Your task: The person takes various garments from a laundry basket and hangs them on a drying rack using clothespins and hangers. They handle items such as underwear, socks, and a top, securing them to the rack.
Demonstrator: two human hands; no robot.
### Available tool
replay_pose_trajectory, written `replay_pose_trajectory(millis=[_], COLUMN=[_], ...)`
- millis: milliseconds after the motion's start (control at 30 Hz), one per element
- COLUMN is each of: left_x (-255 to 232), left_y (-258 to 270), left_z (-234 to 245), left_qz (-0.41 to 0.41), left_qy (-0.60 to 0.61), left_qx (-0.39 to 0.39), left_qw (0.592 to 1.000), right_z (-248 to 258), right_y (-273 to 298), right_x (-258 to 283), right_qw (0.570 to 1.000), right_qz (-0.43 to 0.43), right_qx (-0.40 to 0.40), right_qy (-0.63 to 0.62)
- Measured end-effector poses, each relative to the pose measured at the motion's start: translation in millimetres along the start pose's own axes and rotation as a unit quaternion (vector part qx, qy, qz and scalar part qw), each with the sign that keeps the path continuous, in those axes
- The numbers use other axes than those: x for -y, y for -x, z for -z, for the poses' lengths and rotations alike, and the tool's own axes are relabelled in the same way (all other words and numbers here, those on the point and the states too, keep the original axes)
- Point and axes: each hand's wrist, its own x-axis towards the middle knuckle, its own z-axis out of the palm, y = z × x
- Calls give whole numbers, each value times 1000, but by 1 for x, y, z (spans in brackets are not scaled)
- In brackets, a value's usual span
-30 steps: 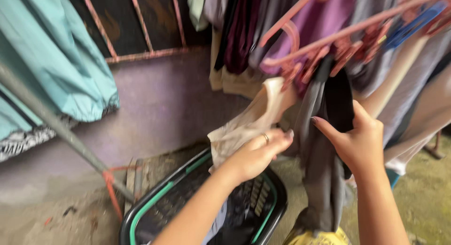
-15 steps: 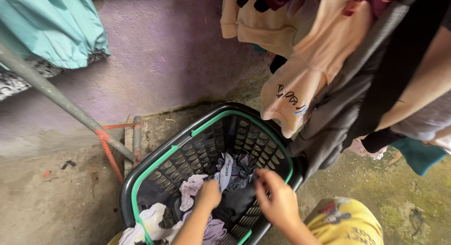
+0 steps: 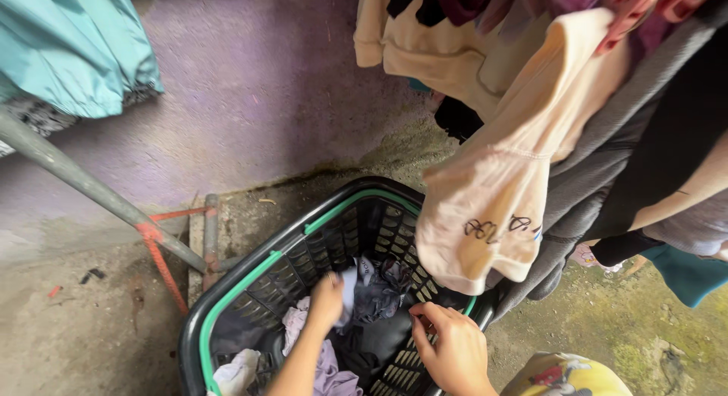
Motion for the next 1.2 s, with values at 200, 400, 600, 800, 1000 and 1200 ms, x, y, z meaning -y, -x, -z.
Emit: replay_pose_trajectory(millis=[200, 400, 600, 800, 1000, 1200], left_x=[-171, -240, -302, -356, -314, -193], left_y=[13, 50, 89, 141, 149, 118], left_z=[102, 125, 142, 168, 151, 77], left_qz=[124, 119, 144, 1, -168, -11], left_qy=[491, 403, 377, 539, 475, 306], left_qx=[279, 243, 181, 243, 8, -2], left_qw=[816, 874, 897, 807, 864, 952], right_z=[9, -4, 48, 111, 131, 176], right_y=[4, -21, -51, -72, -100, -107], right_x=[4, 6, 61, 132, 146, 163], right_qw=[997, 901, 915, 907, 877, 753], right_qz=[-47, -54, -5, 167, 105, 51], right_qx=[53, 59, 48, 15, 112, 139], right_qy=[-28, -427, -400, -387, -454, -641])
